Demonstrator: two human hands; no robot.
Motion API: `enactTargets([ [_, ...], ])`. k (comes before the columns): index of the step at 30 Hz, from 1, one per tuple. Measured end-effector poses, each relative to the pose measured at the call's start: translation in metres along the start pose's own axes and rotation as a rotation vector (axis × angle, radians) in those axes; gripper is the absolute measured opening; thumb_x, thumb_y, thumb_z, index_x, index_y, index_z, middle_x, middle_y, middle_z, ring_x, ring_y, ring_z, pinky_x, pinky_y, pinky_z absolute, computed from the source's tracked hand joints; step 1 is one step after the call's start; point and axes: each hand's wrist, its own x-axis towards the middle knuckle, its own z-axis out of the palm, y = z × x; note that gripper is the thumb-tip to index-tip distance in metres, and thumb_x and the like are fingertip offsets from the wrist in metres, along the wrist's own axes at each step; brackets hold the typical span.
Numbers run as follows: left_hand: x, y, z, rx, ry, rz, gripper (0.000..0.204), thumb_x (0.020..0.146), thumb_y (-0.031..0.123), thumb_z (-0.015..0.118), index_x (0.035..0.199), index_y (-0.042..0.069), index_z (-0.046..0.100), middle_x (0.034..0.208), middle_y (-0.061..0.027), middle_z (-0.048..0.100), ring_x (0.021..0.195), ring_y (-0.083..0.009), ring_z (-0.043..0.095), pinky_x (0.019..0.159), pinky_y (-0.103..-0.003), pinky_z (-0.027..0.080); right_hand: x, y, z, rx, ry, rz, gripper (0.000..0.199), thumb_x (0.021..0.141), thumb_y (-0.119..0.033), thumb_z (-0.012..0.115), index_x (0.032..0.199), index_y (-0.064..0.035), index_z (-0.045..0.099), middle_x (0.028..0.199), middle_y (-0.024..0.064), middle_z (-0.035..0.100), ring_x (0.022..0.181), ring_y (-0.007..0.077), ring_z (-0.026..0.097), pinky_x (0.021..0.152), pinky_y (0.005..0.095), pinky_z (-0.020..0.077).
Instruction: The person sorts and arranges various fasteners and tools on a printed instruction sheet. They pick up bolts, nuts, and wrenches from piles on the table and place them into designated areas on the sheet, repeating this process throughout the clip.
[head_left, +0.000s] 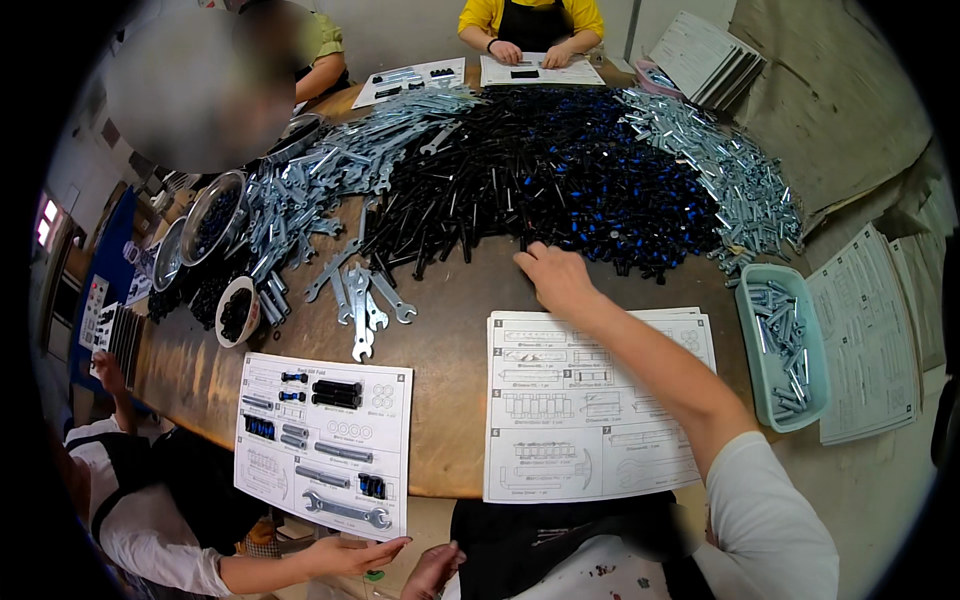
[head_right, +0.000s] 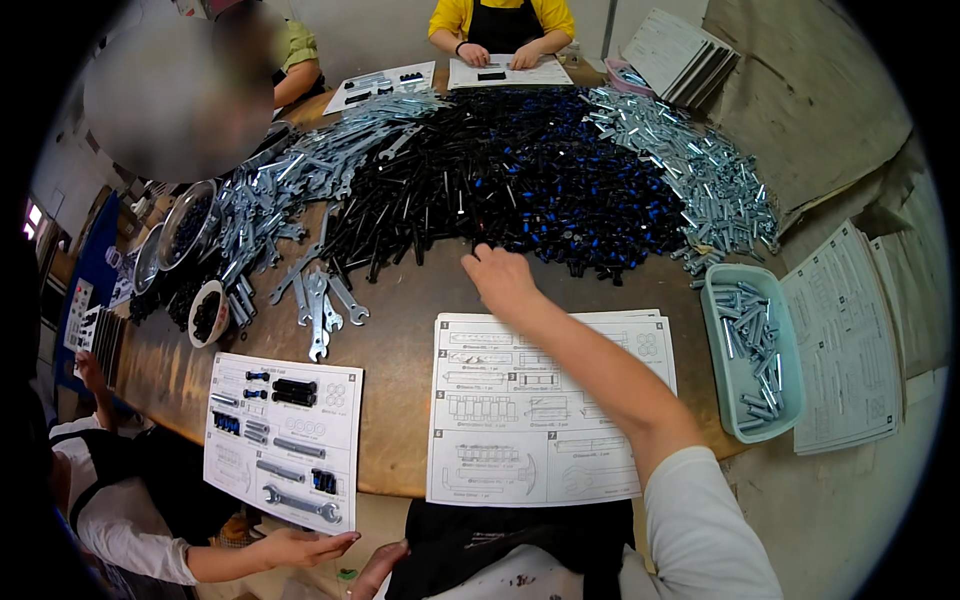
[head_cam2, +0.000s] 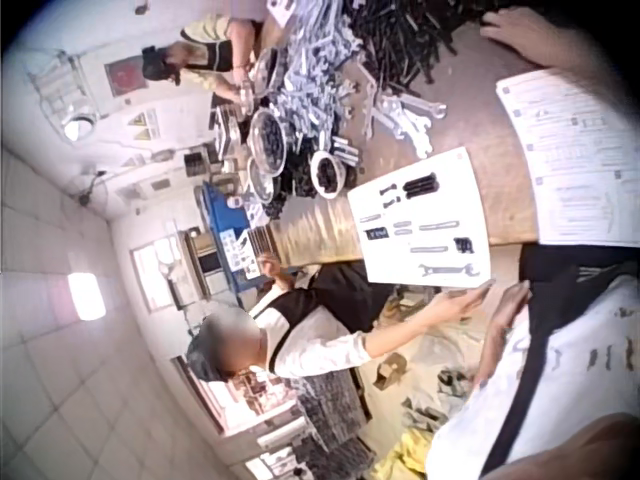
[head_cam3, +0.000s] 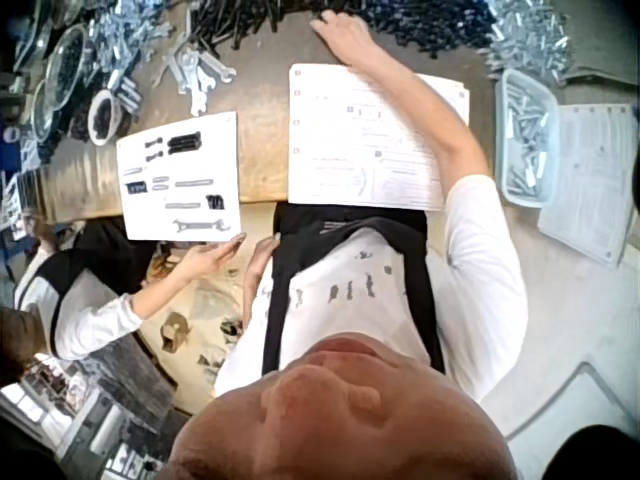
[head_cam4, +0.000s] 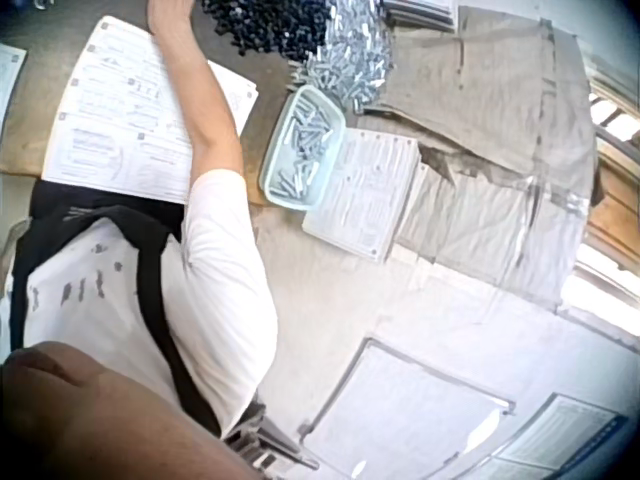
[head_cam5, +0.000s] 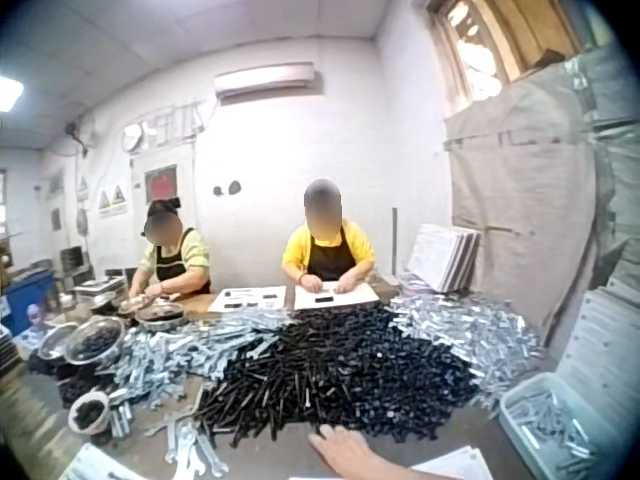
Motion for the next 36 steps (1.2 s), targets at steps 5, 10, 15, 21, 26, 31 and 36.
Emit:
enactTargets([
  [5,-0.036,0.133,0.021,-0.054,-0.127,-0.067,0.037,0.100,0.037,0.058,0.076,0.009,0.060,0.069,0.0056,0.052,0.066,-0.0066,0.045,0.061,-0.024,0.036,0.029,0.040,0.014,-0.262,-0.181,-0.291,0.008,0.081,-0.014,0.062,0.088,-0.0117,0.066,0.092,0.0040,0.060,0.088,0.0211,0.062,0.065,0.0350,0.0533],
  [10,-0.030,0.176,0.036,-0.125,-0.047,0.103,0.041,0.101,0.037,0.055,0.074,0.006,0.060,0.066,0.0001,0.055,0.062,-0.0095,0.049,0.059,-0.025,0.038,0.040,0.054,0.012,-0.183,-0.137,-0.446,0.007,0.082,-0.013,0.060,0.084,-0.0122,0.067,0.086,0.0014,0.062,0.090,0.0212,0.062,0.071,0.0358,0.0518],
  [15,0.009,0.244,0.056,-0.255,-0.134,0.475,0.037,0.101,0.028,0.053,0.079,0.001,0.063,0.072,-0.0069,0.063,0.065,-0.0149,0.059,0.063,-0.026,0.047,0.018,0.057,0.003,-0.025,-0.067,-0.374,0.005,0.079,-0.013,0.065,0.083,-0.0103,0.065,0.086,0.0023,0.063,0.087,0.0214,0.061,0.068,0.0370,0.0507],
  [21,0.097,0.380,0.084,0.247,0.036,0.777,0.027,0.097,0.022,0.062,0.096,-0.004,0.070,0.083,-0.0065,0.068,0.078,-0.0118,0.061,0.069,-0.026,0.048,-0.040,0.029,-0.036,0.703,0.215,0.368,0.012,0.092,-0.013,0.053,0.090,-0.0033,0.060,0.067,0.0072,0.060,0.064,0.0195,0.060,0.058,0.0362,0.0466],
  [26,0.231,0.497,0.134,0.735,0.206,1.095,0.040,0.090,0.026,0.068,0.118,-0.001,0.065,0.111,-0.0150,0.068,0.094,-0.0249,0.066,0.084,-0.034,0.053,-0.073,0.039,-0.025,1.237,0.216,0.676,0.025,0.100,-0.022,0.049,0.097,-0.0014,0.063,0.058,0.0044,0.057,0.054,0.0109,0.055,0.053,0.0291,0.0426],
  [31,0.337,0.553,0.150,1.253,0.562,1.073,0.054,0.086,0.044,0.065,0.123,0.005,0.060,0.121,-0.0170,0.064,0.112,-0.0374,0.060,0.098,-0.046,0.046,-0.074,0.036,-0.022,1.322,0.244,0.663,0.023,0.101,-0.018,0.047,0.100,-0.0017,0.063,0.059,0.0031,0.057,0.054,0.0091,0.051,0.052,0.0269,0.0412],
  [36,0.371,0.567,0.180,1.238,0.578,1.044,0.059,0.083,0.054,0.061,0.123,0.011,0.057,0.111,-0.0182,0.067,0.107,-0.0366,0.062,0.093,-0.046,0.047,-0.079,0.037,-0.022,1.287,0.231,0.666,0.022,0.100,-0.018,0.049,0.100,-0.0018,0.064,0.059,0.0035,0.058,0.054,0.0098,0.053,0.052,0.0281,0.0425],
])
